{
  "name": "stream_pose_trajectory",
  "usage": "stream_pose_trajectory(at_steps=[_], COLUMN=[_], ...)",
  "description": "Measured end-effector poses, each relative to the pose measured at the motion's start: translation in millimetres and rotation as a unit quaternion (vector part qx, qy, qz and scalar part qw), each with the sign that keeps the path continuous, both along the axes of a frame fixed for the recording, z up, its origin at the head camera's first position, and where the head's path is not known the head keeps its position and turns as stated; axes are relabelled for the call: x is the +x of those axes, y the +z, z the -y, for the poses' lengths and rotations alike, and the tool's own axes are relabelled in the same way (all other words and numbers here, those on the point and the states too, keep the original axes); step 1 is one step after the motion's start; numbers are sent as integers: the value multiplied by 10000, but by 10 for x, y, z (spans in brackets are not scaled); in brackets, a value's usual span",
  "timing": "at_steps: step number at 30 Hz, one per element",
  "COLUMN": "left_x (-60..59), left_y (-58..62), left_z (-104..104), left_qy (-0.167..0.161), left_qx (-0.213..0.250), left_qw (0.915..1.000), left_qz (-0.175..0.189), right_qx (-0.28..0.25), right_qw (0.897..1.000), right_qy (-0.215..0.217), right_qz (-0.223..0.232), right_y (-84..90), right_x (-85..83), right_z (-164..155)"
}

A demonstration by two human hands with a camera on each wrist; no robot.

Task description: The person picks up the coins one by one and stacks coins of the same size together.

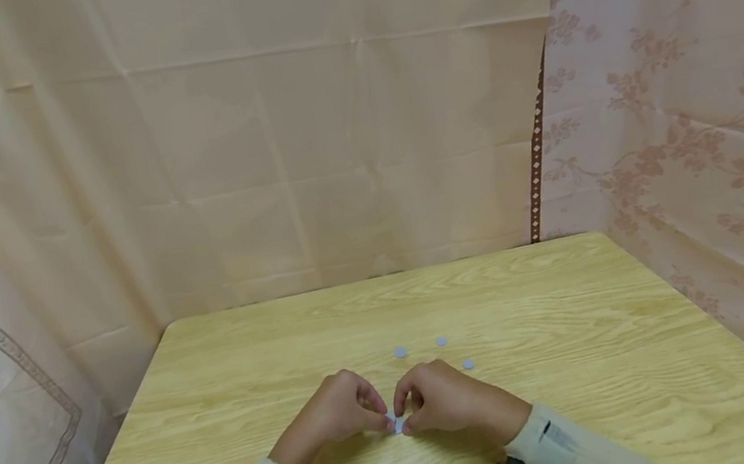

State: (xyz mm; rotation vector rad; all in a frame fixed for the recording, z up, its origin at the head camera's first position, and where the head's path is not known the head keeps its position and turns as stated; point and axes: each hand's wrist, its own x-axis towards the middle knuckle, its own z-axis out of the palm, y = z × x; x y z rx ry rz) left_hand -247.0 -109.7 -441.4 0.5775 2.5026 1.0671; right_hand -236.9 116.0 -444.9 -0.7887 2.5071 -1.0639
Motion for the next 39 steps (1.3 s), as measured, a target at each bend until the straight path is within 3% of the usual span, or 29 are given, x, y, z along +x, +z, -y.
stream_pose_trajectory(at_steps=[39], left_x=[-1], left_y=[-2], left_z=[-2], left_qy=[-106], left_qx=[12], left_qw=[9999], left_qz=[-23], right_qx=[163], right_qw=[9998], right_qy=[16], right_qz=[-104], right_y=[10], right_x=[-3], right_z=[-1])
